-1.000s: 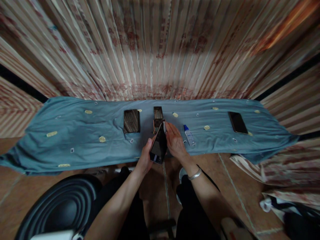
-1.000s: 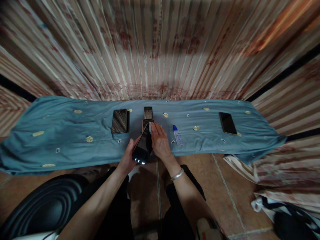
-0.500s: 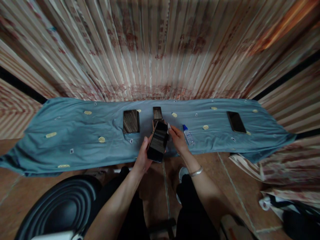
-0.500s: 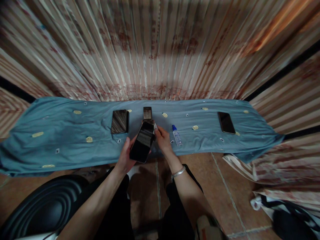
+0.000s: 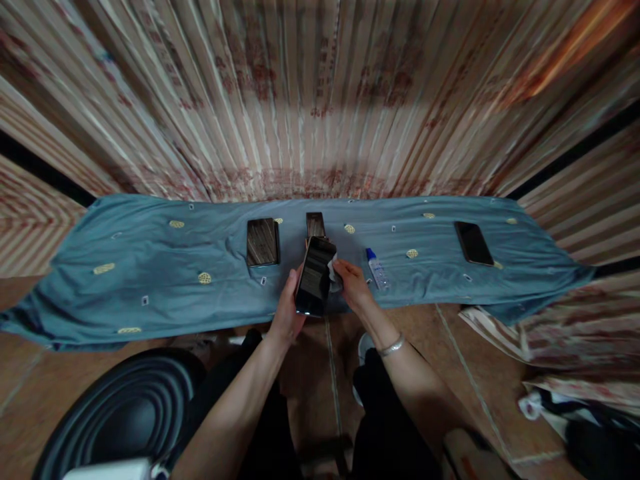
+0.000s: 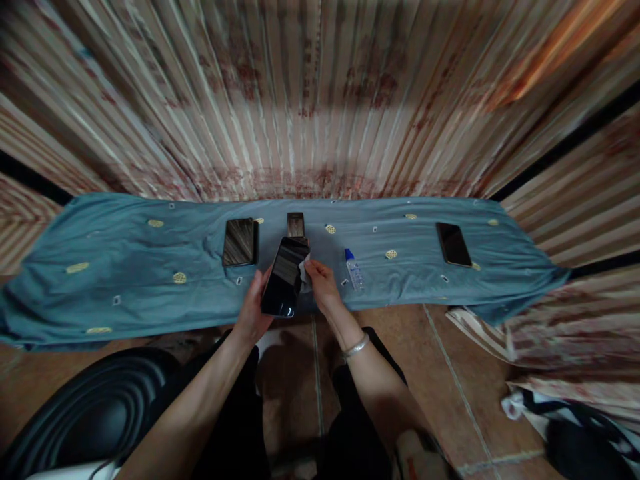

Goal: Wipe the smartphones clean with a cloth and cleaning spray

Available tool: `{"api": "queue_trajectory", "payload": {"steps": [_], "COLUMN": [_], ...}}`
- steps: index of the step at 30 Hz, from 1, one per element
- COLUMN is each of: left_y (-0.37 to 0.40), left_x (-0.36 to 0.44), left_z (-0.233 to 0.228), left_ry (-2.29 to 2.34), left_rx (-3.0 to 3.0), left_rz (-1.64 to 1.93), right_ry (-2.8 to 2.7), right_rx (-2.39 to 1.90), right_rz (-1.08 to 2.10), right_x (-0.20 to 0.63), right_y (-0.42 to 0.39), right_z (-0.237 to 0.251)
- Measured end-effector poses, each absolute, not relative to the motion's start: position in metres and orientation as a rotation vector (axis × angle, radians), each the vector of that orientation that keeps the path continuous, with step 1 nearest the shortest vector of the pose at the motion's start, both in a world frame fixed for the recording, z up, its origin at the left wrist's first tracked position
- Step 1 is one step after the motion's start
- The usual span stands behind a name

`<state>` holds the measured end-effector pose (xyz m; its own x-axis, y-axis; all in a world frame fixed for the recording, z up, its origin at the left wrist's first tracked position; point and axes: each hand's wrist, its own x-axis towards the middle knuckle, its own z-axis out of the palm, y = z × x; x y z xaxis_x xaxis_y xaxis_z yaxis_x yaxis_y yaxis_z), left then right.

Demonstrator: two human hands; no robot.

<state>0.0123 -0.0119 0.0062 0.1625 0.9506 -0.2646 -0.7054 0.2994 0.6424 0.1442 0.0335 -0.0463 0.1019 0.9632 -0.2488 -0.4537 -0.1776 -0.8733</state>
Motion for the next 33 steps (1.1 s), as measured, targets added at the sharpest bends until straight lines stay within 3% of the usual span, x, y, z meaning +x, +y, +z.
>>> {"api": "queue_trajectory", "payload": {"steps": [33], "left_y": [0.007], "left_x": [-0.019], "left_z": [0.009], "left_ry": [0.838], "left_rx": [0.381], "left_rz": [1.368], "right_ry": [-0.957], "right_rx": [-1.03], "right_rz": [1.873], "right_x": [0.11], "right_y": [-0.021], "right_z": [-0.046]}}
